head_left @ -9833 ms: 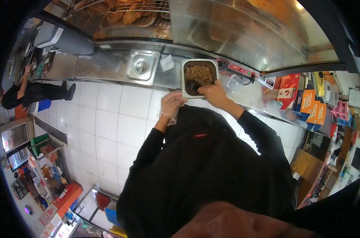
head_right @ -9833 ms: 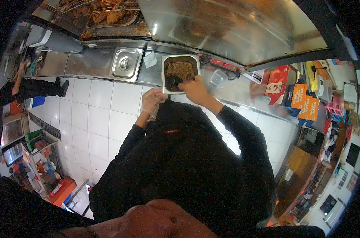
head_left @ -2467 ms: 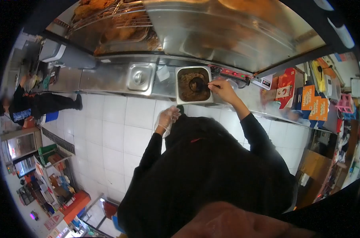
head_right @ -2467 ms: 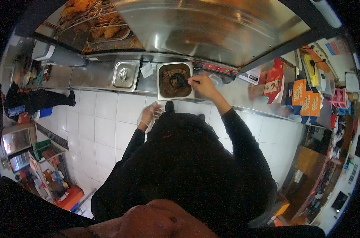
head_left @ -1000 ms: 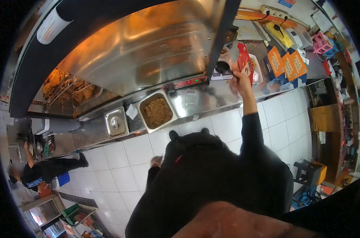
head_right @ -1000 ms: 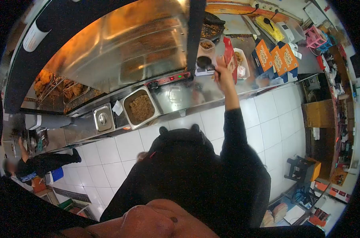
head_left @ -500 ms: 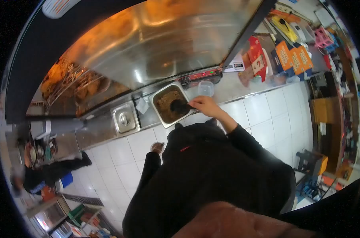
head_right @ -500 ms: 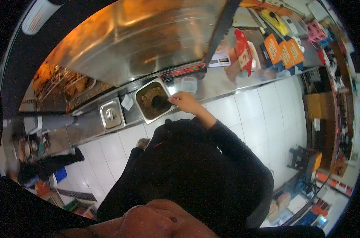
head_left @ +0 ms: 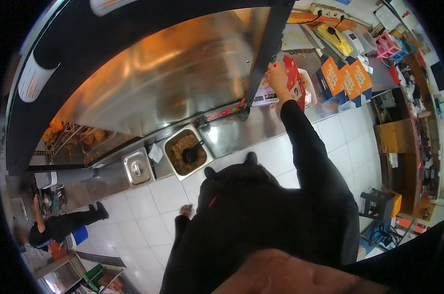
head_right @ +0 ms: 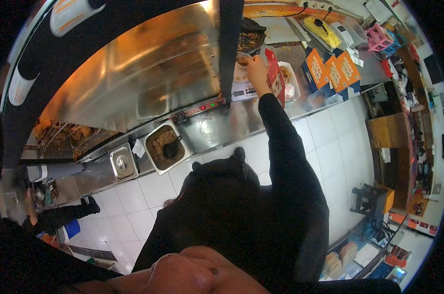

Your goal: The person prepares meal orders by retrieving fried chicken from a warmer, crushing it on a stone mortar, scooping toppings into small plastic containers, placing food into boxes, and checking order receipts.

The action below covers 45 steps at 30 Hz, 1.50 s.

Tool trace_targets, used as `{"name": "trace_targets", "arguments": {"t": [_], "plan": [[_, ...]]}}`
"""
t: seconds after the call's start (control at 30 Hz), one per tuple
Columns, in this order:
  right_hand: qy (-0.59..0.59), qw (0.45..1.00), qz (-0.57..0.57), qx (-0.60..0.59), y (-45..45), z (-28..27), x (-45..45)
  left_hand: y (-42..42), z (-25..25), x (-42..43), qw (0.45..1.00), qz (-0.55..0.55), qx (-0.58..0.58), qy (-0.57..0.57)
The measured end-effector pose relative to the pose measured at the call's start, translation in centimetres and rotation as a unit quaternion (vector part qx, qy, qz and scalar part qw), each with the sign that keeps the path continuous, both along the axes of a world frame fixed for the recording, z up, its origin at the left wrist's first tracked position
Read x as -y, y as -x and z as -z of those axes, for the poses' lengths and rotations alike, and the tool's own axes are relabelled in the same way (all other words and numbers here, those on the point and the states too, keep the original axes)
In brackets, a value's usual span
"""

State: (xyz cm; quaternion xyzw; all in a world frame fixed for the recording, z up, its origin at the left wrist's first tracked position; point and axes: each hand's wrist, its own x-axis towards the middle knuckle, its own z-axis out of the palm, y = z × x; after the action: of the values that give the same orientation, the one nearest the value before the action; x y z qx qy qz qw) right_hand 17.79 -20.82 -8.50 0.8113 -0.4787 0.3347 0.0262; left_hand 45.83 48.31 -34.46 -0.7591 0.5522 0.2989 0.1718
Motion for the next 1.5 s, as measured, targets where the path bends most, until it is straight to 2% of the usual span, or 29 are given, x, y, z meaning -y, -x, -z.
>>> {"name": "trace_targets", "arguments": {"t": [0.07,0.1,0.13,0.2,0.3,0.4,0.47,0.53,0.57,0.6,0.67,0.73,0.77,0.8,0.87,0.93,0.97,1.07,1.1,1.2,1.23,1.3,1.4,1.43,1.47,1.5], "plan": [[-0.012,0.998,-0.055,-0.032,0.5,1.1,1.6,3.7,-4.5,2.6,0.989,-0.110,-0.102,-0.019],[-0.001,0.996,-0.076,-0.035,0.7,1.3,1.7,5.4,0.0,1.6,0.990,-0.042,-0.050,0.124],[0.009,0.994,-0.098,-0.039,0.7,1.6,2.1,6.6,-0.9,2.7,0.993,-0.099,-0.059,-0.019],[0.024,0.990,-0.137,-0.020,1.1,2.7,3.1,9.2,0.7,2.6,0.989,-0.109,-0.065,0.077],[0.056,0.982,-0.178,0.029,1.9,2.9,2.7,12.1,-4.0,5.3,0.977,-0.166,-0.127,0.033],[0.077,0.977,-0.188,0.065,2.8,0.5,1.0,14.3,-1.4,4.6,0.943,-0.194,-0.215,0.165],[0.074,0.976,-0.195,0.062,3.8,-1.0,-1.3,15.0,1.9,4.3,0.942,-0.270,-0.180,0.089],[0.069,0.976,-0.204,0.039,5.5,-2.2,-5.1,15.4,3.1,4.6,0.929,-0.339,-0.145,0.012],[0.044,0.980,-0.191,0.021,6.3,-2.2,-7.5,15.2,2.4,4.4,0.908,-0.377,-0.180,0.036],[0.019,0.984,-0.177,0.003,7.1,-2.3,-9.9,14.7,2.4,4.9,0.910,-0.374,-0.174,0.025],[0.029,0.975,-0.218,0.021,8.6,0.7,-13.1,13.4,1.5,6.5,0.916,-0.368,-0.162,0.004],[-0.067,0.973,-0.220,-0.031,9.2,2.7,-16.3,12.1,0.6,7.5,0.919,-0.363,-0.150,-0.020],[-0.071,0.971,-0.227,-0.036,9.2,4.0,-17.2,11.6,-0.4,7.8,0.921,-0.361,-0.144,-0.034],[-0.074,0.968,-0.234,-0.042,9.1,5.5,-17.9,10.8,-3.6,8.1,0.964,-0.213,-0.154,0.047],[-0.073,0.970,-0.231,-0.031,8.6,5.3,-19.0,9.0,-6.7,11.1,0.981,-0.166,-0.095,-0.030],[-0.068,0.975,-0.210,-0.001,6.7,2.3,-20.6,6.1,-2.4,9.6,0.987,-0.135,-0.067,0.046],[-0.083,0.967,-0.239,0.003,5.7,2.3,-21.3,5.4,-3.3,9.8,0.977,-0.181,-0.081,0.079],[-0.112,0.946,-0.305,0.005,2.0,2.3,-22.6,3.2,-4.3,10.0,0.961,-0.222,-0.139,0.085],[-0.112,0.943,-0.314,-0.001,0.3,2.2,-23.2,2.5,-3.4,9.7,0.971,-0.180,-0.130,0.092],[-0.159,0.934,-0.318,-0.028,-2.0,4.0,-23.7,2.3,-5.4,10.3,0.954,-0.243,-0.158,0.074],[-0.181,0.930,-0.317,-0.038,-2.4,4.2,-23.7,1.9,-4.2,9.8,0.965,-0.197,-0.139,0.100],[-0.145,0.937,-0.319,0.015,-1.8,4.0,-23.3,1.9,-2.4,8.1,0.977,-0.109,-0.099,0.153],[-0.095,0.949,-0.284,0.102,0.9,2.3,-22.1,3.1,-2.6,7.5,0.989,-0.103,-0.094,0.052],[-0.078,0.952,-0.264,0.133,2.2,2.1,-21.3,3.8,-2.4,7.2,0.982,-0.156,-0.105,0.001],[-0.128,0.952,-0.213,0.178,3.3,2.1,-20.6,4.3,-2.2,7.1,0.985,-0.144,-0.096,0.013],[-0.177,0.945,-0.160,0.222,4.3,2.1,-19.8,4.7,0.4,5.7,0.987,-0.132,-0.087,0.026]]}}
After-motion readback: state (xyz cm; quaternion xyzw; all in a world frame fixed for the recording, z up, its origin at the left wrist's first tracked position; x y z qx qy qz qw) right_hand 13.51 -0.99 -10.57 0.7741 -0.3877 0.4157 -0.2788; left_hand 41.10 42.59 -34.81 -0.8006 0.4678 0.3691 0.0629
